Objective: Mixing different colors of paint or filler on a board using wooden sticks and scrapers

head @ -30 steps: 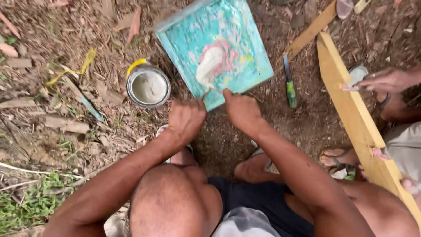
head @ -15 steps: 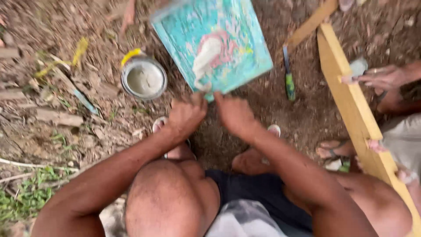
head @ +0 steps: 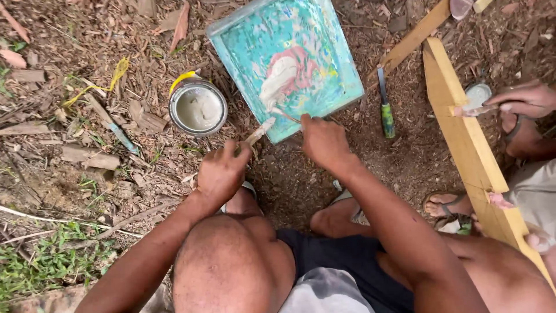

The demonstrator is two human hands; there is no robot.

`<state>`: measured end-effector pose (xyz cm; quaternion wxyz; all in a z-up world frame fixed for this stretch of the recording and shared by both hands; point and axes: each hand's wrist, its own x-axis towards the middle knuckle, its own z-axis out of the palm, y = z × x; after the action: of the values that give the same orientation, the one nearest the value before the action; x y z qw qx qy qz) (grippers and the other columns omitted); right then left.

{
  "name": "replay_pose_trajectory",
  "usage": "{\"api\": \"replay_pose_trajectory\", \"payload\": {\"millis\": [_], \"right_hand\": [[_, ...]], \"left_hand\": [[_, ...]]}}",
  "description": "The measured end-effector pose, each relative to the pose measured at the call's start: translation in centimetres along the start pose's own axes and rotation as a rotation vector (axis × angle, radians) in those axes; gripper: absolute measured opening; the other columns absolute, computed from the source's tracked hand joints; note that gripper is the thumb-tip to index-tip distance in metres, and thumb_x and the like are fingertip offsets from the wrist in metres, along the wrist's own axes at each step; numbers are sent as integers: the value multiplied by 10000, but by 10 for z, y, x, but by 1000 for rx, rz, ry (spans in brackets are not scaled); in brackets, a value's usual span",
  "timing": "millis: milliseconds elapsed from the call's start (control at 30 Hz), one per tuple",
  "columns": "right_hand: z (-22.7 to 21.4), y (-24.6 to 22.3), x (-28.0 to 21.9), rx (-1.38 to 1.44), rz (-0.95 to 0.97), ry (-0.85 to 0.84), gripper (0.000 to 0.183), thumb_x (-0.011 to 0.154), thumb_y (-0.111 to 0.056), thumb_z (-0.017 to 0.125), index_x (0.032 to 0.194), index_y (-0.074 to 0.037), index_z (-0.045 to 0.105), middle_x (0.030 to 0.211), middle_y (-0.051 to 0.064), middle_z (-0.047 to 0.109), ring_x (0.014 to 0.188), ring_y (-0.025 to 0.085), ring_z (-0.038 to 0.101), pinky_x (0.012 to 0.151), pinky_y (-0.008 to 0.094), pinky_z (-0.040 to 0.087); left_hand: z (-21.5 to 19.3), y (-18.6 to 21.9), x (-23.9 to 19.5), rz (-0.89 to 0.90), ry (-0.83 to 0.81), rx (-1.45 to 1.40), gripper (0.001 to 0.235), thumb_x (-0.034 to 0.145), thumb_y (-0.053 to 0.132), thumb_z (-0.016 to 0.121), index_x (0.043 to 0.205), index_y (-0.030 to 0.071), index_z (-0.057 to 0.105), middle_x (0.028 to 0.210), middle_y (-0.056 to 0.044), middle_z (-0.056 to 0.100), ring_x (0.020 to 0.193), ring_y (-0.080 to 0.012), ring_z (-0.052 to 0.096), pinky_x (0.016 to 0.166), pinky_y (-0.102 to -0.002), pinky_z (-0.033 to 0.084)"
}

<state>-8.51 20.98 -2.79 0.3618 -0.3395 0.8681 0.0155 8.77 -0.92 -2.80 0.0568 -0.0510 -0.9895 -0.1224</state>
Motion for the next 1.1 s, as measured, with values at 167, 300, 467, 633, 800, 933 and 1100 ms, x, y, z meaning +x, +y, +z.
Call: {"api": "replay_pose_trajectory", "payload": {"millis": [167,300,467,633,800,933,1100], "right_hand": [[-21,4,1,172,62,52,299,1053,-238,467,1188,-55,661,922,180,677,763,394,731,686,541,618],[-14,6,2,191,52,94,282,1038,-242,548,1215,-33,614,1026,197,596,851,470,701,720,627,592],[-18,-4,2,239,94,46,306,1066,-270,516,1216,-26,626,964,142,593,862,382,714,794,574,597],[-30,-6,-3,485,157,-49,213,1025,-168,578,1155,-2,546,940,205,625,896,516,693,824,687,538],[-38,-15,-6,580,153,-40,272,990,-57,514,1259,-18,497,1022,277,647,955,563,671,799,688,533],[-34,-20,-9,411,69,-21,429,981,32,483,1386,-110,475,969,191,679,780,326,712,730,495,612],[-15,-26,-16,138,9,-25,541,886,120,521,1376,-89,421,954,202,662,729,321,712,629,462,594]], "left_hand": [[12,4,8,-824,-156,-1330,133,955,76,654,1074,26,687,616,-108,623,437,-155,481,442,-291,386],[0,10,18,-1117,-130,-2059,159,963,55,604,1120,31,610,532,-117,532,270,-85,373,286,-225,326],[6,8,12,-1199,-145,-1978,178,957,45,616,1132,16,629,541,-136,549,275,-71,371,281,-202,311],[18,16,4,-1213,-414,-1688,184,883,75,595,1035,18,681,512,-147,529,259,-111,378,259,-247,267],[40,27,15,-1254,-466,-1643,289,925,116,564,1158,-27,661,539,-150,540,262,-126,392,251,-262,284],[23,32,48,-1324,-478,-1719,368,969,98,504,1282,-84,565,569,-99,540,305,-81,384,274,-233,316],[7,34,65,-1373,-431,-1758,366,1007,93,471,1305,-110,529,576,-41,542,306,-47,380,279,-213,337]]}}
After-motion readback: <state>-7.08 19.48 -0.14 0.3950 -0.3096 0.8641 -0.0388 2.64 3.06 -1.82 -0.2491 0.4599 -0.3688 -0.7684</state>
